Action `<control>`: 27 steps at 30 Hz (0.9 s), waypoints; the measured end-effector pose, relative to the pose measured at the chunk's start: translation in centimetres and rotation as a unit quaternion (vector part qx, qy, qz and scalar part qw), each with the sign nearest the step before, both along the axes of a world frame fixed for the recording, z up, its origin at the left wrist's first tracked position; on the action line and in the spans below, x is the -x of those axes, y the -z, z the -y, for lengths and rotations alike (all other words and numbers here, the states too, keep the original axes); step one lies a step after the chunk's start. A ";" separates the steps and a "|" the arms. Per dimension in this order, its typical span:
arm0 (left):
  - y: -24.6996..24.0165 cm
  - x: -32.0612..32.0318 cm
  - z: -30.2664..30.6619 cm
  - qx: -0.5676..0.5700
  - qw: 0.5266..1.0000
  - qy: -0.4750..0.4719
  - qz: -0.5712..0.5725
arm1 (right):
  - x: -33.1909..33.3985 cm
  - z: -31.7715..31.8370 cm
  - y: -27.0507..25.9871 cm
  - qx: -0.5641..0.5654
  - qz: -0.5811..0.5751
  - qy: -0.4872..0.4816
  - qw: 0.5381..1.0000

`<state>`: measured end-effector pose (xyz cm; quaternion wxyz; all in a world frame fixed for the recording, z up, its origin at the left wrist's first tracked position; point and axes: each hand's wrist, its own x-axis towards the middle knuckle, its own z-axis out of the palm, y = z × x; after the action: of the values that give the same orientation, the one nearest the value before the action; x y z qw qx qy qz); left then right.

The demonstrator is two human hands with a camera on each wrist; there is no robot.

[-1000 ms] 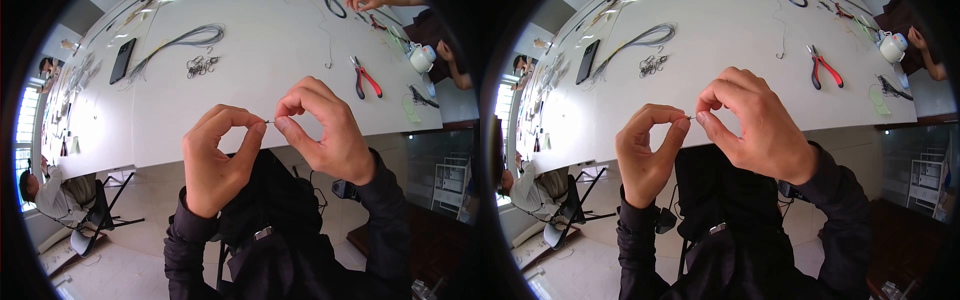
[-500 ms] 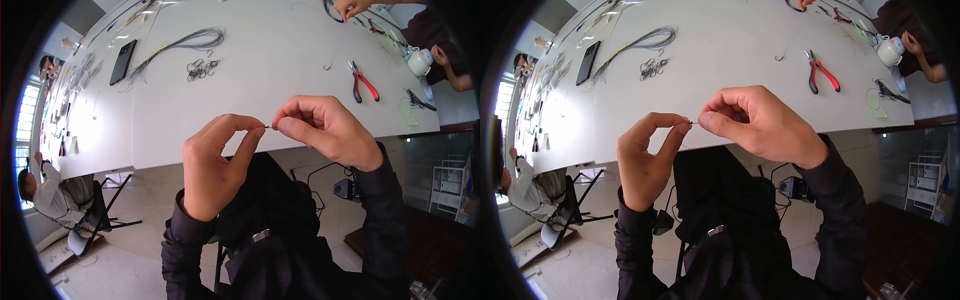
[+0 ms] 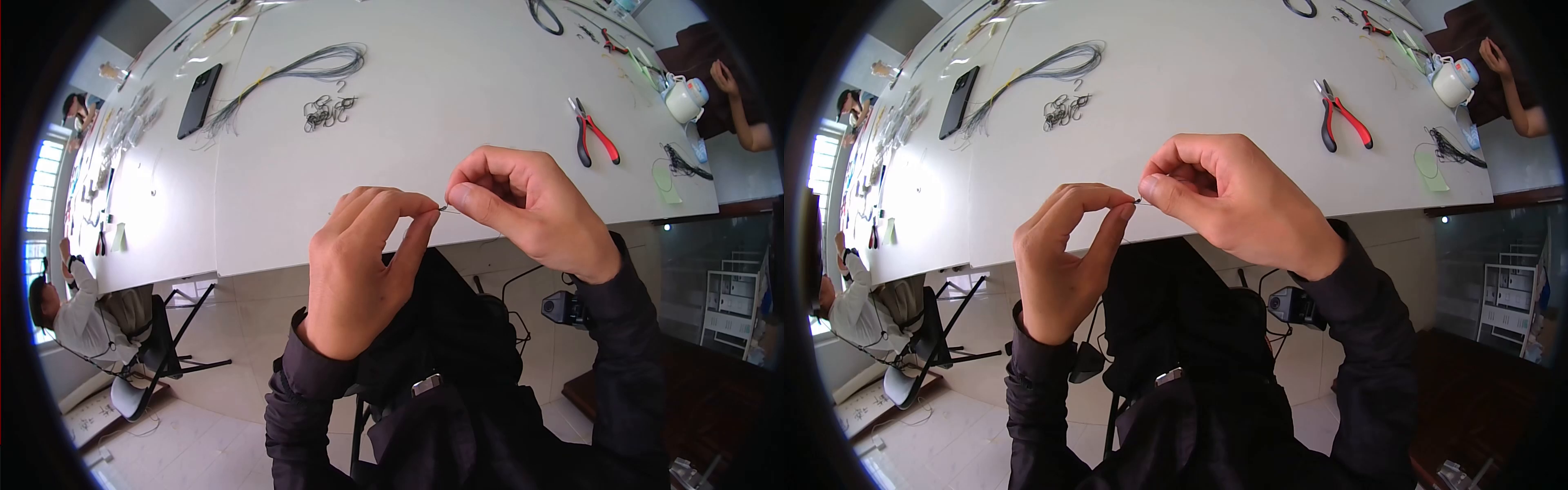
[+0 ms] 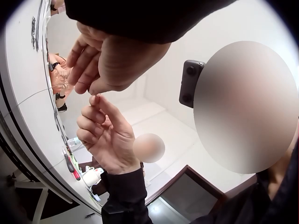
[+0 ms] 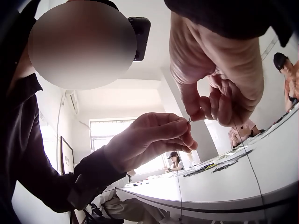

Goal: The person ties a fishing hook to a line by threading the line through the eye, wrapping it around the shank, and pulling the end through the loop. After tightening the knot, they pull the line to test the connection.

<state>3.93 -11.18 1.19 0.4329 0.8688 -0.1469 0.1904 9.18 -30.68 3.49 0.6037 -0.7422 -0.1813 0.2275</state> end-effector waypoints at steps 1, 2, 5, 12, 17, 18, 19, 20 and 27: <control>0.1 -0.1 0.1 0.011 1.000 -0.004 0.004 | 0.1 0.0 0.0 -0.001 -0.009 -0.003 1.000; 0.2 -0.1 0.1 0.022 1.000 -0.008 0.008 | 0.1 0.0 0.0 0.006 -0.005 -0.005 1.000; 0.1 -0.2 0.0 0.020 1.000 -0.015 0.008 | 0.1 0.1 -0.1 0.015 0.008 0.004 1.000; 0.1 -0.3 0.1 0.027 0.999 -0.018 0.016 | 0.1 -0.1 -0.4 0.037 -0.005 0.011 0.999; 0.3 -0.3 0.3 0.026 0.999 -0.024 0.007 | 0.4 -0.5 -0.9 0.078 0.053 0.029 0.995; 0.2 -0.3 0.2 0.014 1.000 -0.022 0.011 | 0.5 -0.6 -0.6 0.083 0.080 0.036 0.993; 0.2 -0.3 0.1 0.002 1.000 -0.021 0.014 | 0.4 -0.7 -0.4 0.088 0.106 0.043 0.990; 0.1 -0.3 0.0 -0.010 1.000 -0.019 0.017 | 0.4 -0.7 -0.3 0.090 0.117 0.044 0.988; 0.2 -0.3 -0.3 0.006 1.000 -0.019 0.021 | 0.4 -0.9 -0.1 0.076 0.121 0.054 0.988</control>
<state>4.18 -10.88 1.02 0.4309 0.8648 -0.1385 0.2175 8.77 -29.77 3.57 0.5306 -0.8166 -0.1951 0.1162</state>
